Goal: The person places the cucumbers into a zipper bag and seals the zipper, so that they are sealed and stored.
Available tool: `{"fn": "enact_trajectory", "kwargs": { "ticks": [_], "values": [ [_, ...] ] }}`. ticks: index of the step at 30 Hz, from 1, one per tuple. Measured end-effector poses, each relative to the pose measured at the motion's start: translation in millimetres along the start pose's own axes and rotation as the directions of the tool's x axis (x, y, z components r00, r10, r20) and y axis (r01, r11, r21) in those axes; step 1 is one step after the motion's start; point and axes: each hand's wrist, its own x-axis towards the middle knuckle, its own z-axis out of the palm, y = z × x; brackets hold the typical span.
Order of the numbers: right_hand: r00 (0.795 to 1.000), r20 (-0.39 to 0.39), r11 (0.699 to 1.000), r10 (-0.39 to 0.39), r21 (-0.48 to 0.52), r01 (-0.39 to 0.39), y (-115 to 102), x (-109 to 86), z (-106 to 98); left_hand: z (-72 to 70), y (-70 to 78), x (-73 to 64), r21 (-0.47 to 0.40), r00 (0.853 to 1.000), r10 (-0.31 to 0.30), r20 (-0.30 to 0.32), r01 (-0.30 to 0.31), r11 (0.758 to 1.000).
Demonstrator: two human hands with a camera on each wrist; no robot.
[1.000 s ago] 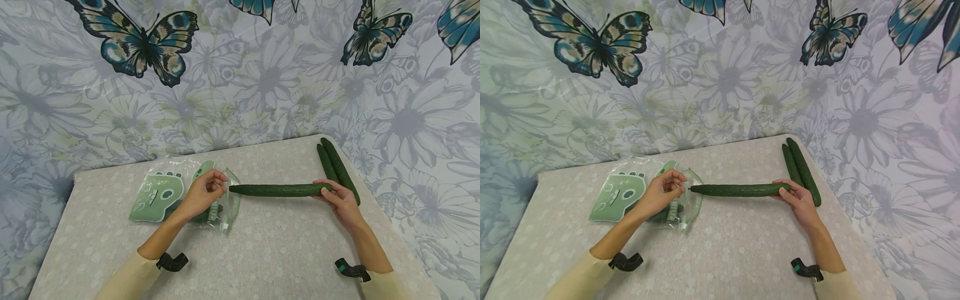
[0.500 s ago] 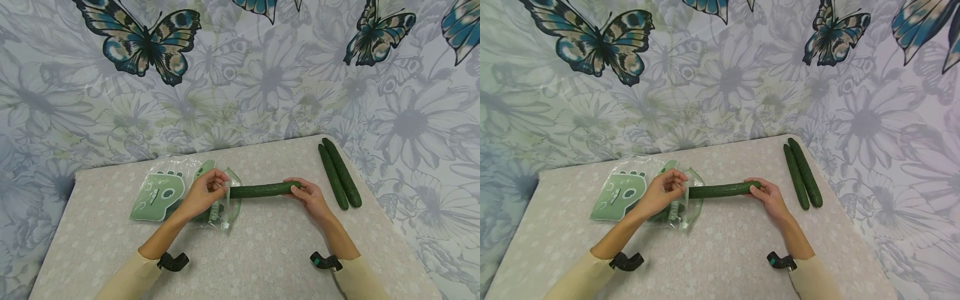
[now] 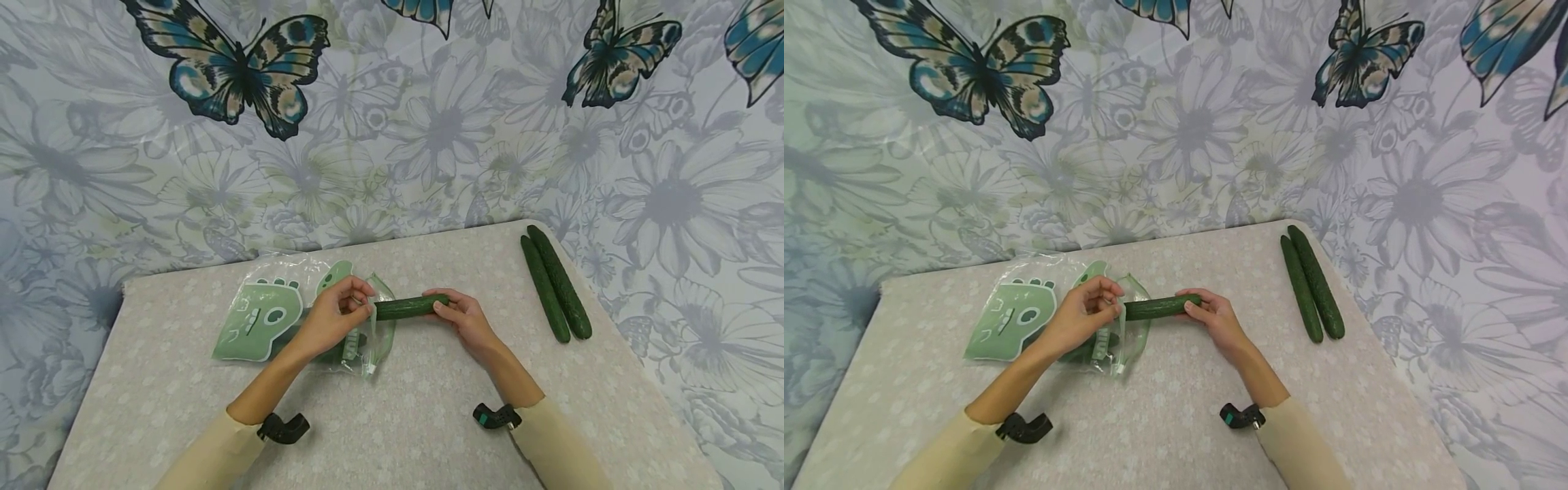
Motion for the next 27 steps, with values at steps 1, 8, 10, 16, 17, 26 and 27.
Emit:
{"fn": "enact_trajectory", "kwargs": {
  "ticks": [1, 8, 10, 16, 17, 26, 27],
  "values": [
    [1.000, 0.005, 1.000, 0.000, 0.006, 0.000, 1, 2.1, 3, 0.0, 0.1, -0.1, -0.001, 1.000, -0.001, -0.001, 0.001, 1.000],
    [0.999, 0.031, 1.000, 0.024, 0.016, -0.025, 8, 12.4, 28, 0.5, 0.2, -0.6, -0.011, 1.000, 0.008, -0.006, -0.008, 1.000],
    [0.998, 0.050, 0.999, 0.033, 0.031, -0.034, 10, 14.5, 35, 0.5, 0.2, -0.3, -0.009, 1.000, 0.011, -0.006, -0.012, 1.000],
    [0.988, 0.142, 0.995, 0.053, 0.080, -0.065, 15, 20.1, 56, 0.2, 0.4, -0.3, -0.003, 1.000, 0.015, -0.001, -0.015, 1.000],
    [0.985, 0.160, 0.995, 0.057, 0.073, -0.069, 16, 20.9, 58, 0.2, 0.7, -0.4, -0.001, 1.000, 0.015, -0.001, -0.015, 1.000],
    [0.998, 0.060, 0.933, 0.002, -0.359, 0.020, 17, 17.9, 58, 0.6, 0.1, -0.2, -0.002, 1.000, 0.005, -0.001, -0.005, 1.000],
    [0.999, 0.050, 0.925, -0.007, -0.378, 0.026, 17, 17.4, 57, 0.7, 0.5, -0.4, -0.005, 1.000, 0.001, -0.001, -0.001, 1.000]
  ]
}}
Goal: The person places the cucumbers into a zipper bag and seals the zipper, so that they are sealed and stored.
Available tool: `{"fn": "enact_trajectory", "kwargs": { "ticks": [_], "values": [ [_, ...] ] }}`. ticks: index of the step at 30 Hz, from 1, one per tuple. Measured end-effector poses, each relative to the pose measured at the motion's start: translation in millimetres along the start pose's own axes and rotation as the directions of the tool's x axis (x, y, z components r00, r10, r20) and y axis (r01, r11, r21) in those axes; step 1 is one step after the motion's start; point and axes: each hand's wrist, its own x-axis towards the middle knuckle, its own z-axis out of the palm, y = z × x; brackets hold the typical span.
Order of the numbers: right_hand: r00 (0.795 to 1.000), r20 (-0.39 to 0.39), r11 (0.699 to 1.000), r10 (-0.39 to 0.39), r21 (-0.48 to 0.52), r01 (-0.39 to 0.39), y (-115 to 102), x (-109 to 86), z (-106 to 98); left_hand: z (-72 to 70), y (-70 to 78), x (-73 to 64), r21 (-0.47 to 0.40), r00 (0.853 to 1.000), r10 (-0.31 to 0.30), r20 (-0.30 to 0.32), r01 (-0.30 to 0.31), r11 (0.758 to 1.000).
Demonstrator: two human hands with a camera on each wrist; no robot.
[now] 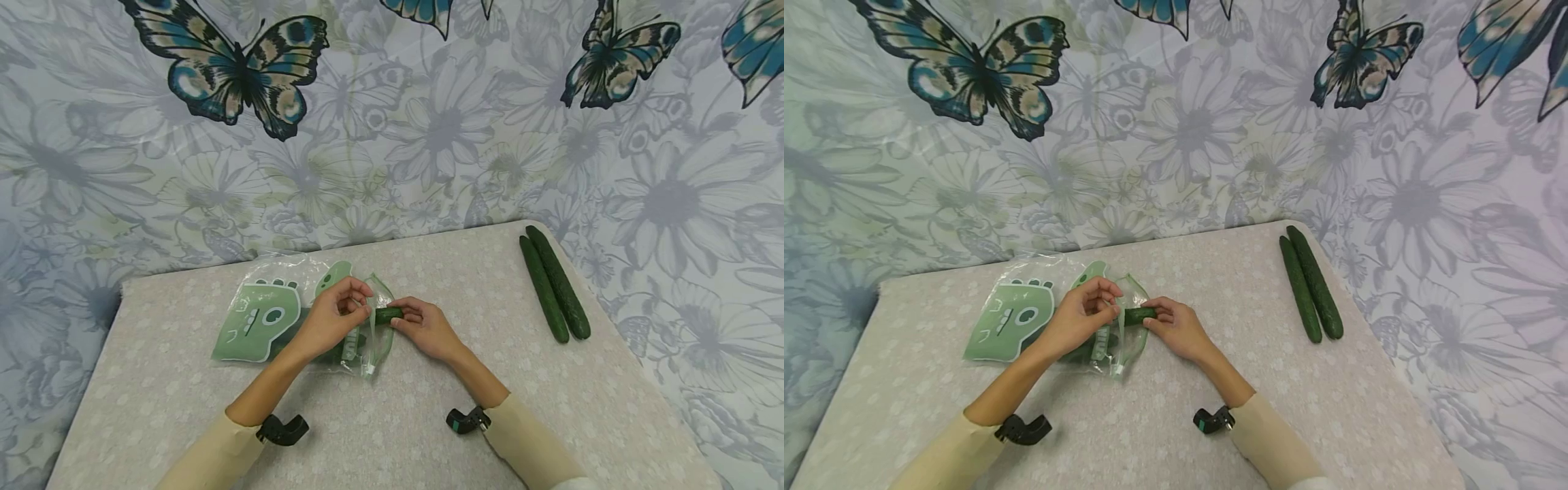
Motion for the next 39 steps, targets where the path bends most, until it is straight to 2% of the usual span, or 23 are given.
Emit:
{"fn": "enact_trajectory", "kwargs": {
  "ticks": [4, 10, 13, 19, 22, 25, 28, 31, 34, 39],
  "values": [
    [1.000, -0.005, 1.000, -0.019, 0.015, 0.019, 0, 0.3, 1, 0.1, 0.5, -0.1, -0.006, 1.000, -0.003, -0.002, 0.003, 1.000],
    [0.999, 0.000, 0.988, -0.032, 0.153, 0.031, -1, 4.6, 12, 0.5, 0.2, 0.4, -0.006, 1.000, 0.000, -0.005, 0.000, 1.000],
    [1.000, 0.000, 0.981, -0.009, 0.196, 0.009, -3, 7.7, 21, 1.0, 0.4, 0.5, -0.006, 1.000, 0.003, -0.005, -0.003, 1.000],
    [0.998, -0.043, 0.978, 0.049, 0.206, -0.039, -7, 14.6, 36, 1.3, 1.3, 1.0, -0.011, 1.000, 0.010, -0.004, -0.010, 1.000],
    [0.998, -0.040, 0.992, 0.038, 0.123, -0.033, -6, 15.4, 38, 1.2, 0.3, 1.3, -0.016, 1.000, 0.010, -0.003, -0.010, 1.000],
    [0.999, -0.039, 0.998, -0.003, -0.057, 0.001, -6, 13.9, 37, 1.6, 0.3, 1.2, -0.018, 1.000, 0.005, 0.000, -0.005, 1.000],
    [0.996, -0.057, 0.963, -0.072, -0.262, 0.055, -7, 10.8, 35, 1.7, -0.4, 1.1, -0.018, 1.000, 0.004, 0.006, -0.003, 1.000],
    [0.989, -0.067, 0.916, -0.130, -0.389, 0.094, -9, 7.9, 32, 2.2, -0.5, 0.9, -0.017, 1.000, 0.001, 0.010, -0.001, 1.000],
    [0.989, -0.047, 0.897, -0.141, -0.429, 0.107, -11, 4.8, 28, 2.6, -0.1, 0.3, -0.014, 1.000, -0.001, 0.011, 0.001, 1.000],
    [0.992, -0.028, 0.913, -0.124, -0.394, 0.103, -10, -6.1, 11, 2.8, 0.3, -0.3, -0.008, 1.000, 0.002, 0.012, -0.002, 1.000]
  ]
}}
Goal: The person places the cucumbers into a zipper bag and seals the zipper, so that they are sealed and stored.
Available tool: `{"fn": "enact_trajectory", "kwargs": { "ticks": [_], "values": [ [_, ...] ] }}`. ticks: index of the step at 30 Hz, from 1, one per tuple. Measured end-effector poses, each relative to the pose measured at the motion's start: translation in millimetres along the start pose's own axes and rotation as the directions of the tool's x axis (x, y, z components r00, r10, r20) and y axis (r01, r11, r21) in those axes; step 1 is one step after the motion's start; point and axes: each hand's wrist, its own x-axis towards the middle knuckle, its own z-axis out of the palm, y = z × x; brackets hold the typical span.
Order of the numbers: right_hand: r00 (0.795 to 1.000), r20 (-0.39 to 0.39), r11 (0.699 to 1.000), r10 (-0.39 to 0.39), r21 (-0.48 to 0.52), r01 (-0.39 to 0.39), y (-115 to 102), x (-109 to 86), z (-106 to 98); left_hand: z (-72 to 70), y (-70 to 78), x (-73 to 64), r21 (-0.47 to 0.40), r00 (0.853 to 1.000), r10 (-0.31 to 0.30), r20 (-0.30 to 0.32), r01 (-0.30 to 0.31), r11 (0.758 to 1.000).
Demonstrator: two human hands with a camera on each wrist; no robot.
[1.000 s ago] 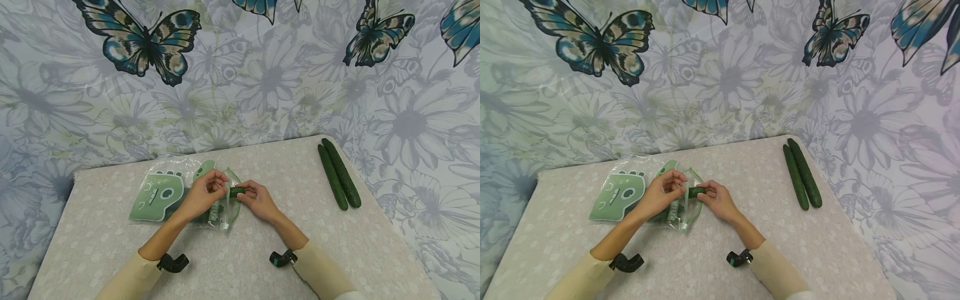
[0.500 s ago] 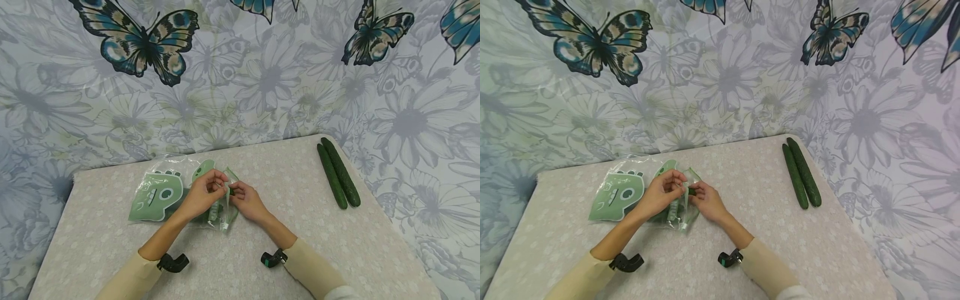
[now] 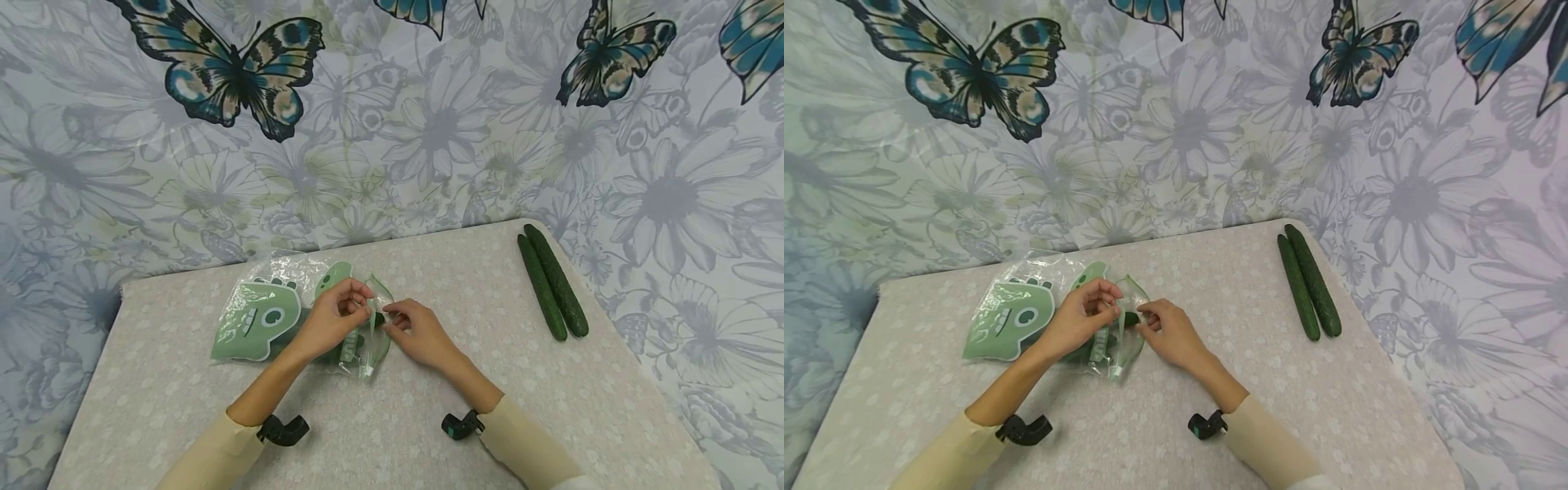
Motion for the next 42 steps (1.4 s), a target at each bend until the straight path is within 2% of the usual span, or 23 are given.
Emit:
{"fn": "enact_trajectory", "kwargs": {
  "ticks": [4, 11, 14, 18, 23, 25, 27, 31, 33, 34, 35, 37, 42],
  "values": [
    [0.998, -0.050, 0.999, 0.038, -0.010, -0.039, 10, -16.1, -24, -0.1, 0.3, 0.2, -0.004, 1.000, 0.001, -0.002, -0.001, 1.000],
    [0.980, -0.162, 0.979, 0.117, -0.146, -0.141, 33, -56.4, -87, -0.9, -2.9, -2.0, 0.003, 1.000, -0.015, -0.003, 0.015, 1.000],
    [0.964, -0.217, 0.952, 0.151, -0.230, -0.201, 45, -75.4, -118, -0.8, -3.2, -2.5, 0.007, 1.000, -0.023, -0.004, 0.023, 1.000],
    [0.937, -0.299, 0.897, 0.179, -0.342, -0.280, 56, -100.2, -158, -1.3, -3.5, -1.4, 0.030, 0.999, -0.037, -0.011, 0.037, 0.999],
    [0.907, -0.362, 0.819, 0.216, -0.439, -0.370, 61, -124.0, -193, -1.1, -5.2, 0.5, 0.136, 0.997, -0.062, -0.043, 0.068, 0.988],
    [0.902, -0.366, 0.799, 0.230, -0.459, -0.390, 62, -129.6, -199, -0.3, -7.4, 0.9, 0.222, 0.997, -0.045, -0.069, 0.059, 0.973],
    [0.904, -0.360, 0.787, 0.231, -0.477, -0.391, 65, -133.0, -201, 0.8, -9.9, 1.6, 0.328, 0.995, -0.007, -0.103, 0.040, 0.944],
    [0.911, -0.351, 0.773, 0.217, -0.508, -0.381, 71, -135.6, -199, 2.2, -12.7, 4.2, 0.533, 0.985, 0.092, -0.147, 0.001, 0.846],
    [0.908, -0.362, 0.755, 0.211, -0.529, -0.387, 74, -136.0, -197, 1.8, -13.4, 6.6, 0.597, 0.981, 0.120, -0.155, -0.004, 0.802],
    [0.904, -0.371, 0.744, 0.212, -0.539, -0.395, 75, -136.1, -196, 1.3, -13.0, 7.6, 0.614, 0.980, 0.122, -0.156, 0.000, 0.789],
    [0.900, -0.380, 0.733, 0.214, -0.546, -0.405, 76, -136.2, -195, 0.5, -13.4, 9.0, 0.625, 0.981, 0.117, -0.155, 0.005, 0.781],
    [0.891, -0.389, 0.711, 0.234, -0.557, -0.430, 77, -136.6, -194, -1.6, -12.6, 11.6, 0.620, 0.984, 0.090, -0.155, 0.026, 0.784],
    [0.870, -0.430, 0.692, 0.240, -0.553, -0.464, 75, -137.3, -197, -8.3, -12.2, 19.3, 0.550, 0.989, -0.011, -0.145, 0.090, 0.830]
  ]
}}
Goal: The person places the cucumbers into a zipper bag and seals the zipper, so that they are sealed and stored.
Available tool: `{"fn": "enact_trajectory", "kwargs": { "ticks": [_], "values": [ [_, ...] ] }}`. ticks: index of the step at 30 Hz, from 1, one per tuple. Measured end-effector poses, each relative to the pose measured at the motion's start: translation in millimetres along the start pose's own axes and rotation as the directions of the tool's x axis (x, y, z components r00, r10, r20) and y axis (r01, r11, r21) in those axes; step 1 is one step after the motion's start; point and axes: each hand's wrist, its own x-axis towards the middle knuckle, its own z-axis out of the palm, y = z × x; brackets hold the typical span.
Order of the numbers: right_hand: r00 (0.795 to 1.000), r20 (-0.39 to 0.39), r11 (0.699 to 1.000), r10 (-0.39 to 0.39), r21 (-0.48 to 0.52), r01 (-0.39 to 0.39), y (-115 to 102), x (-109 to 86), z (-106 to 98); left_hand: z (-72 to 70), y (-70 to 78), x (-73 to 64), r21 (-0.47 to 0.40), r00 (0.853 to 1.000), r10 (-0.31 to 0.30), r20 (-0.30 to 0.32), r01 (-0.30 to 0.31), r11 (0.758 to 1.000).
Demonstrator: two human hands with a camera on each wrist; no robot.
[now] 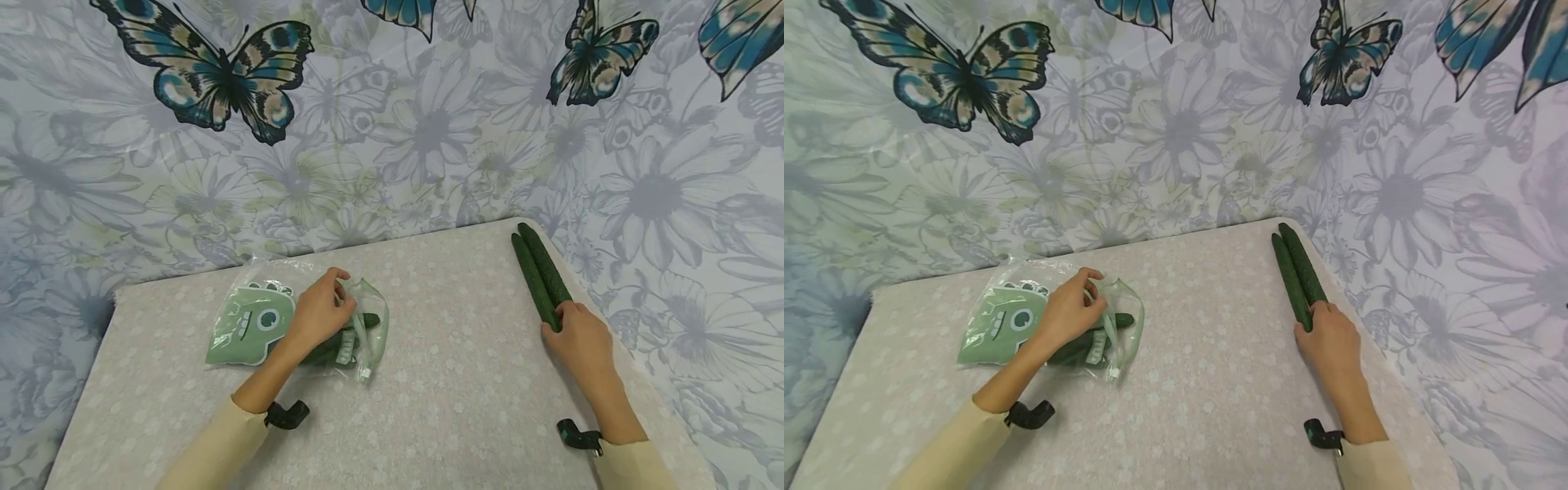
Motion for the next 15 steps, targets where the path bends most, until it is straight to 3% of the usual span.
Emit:
{"fn": "enact_trajectory", "kwargs": {
  "ticks": [4, 9, 12, 15],
  "values": [
    [0.998, -0.067, 0.999, 0.019, 0.032, -0.017, 3, 1.7, -1, -0.6, -2.6, 5.8, 0.065, 1.000, -0.002, -0.021, 0.004, 0.998],
    [0.989, -0.125, 0.982, 0.084, 0.178, -0.061, 9, 3.4, -4, -2.9, -2.6, 10.7, 0.193, 0.993, 0.069, -0.092, -0.050, 0.980],
    [0.974, -0.139, 0.933, 0.178, 0.339, -0.122, 12, 5.6, -6, -3.5, -1.7, 13.7, 0.204, 0.989, 0.103, -0.103, -0.080, 0.976],
    [0.947, -0.157, 0.853, 0.282, 0.493, -0.172, 14, 8.1, -7, -1.3, -0.5, 16.8, 0.164, 0.987, 0.127, -0.104, -0.109, 0.980]
  ]
}}
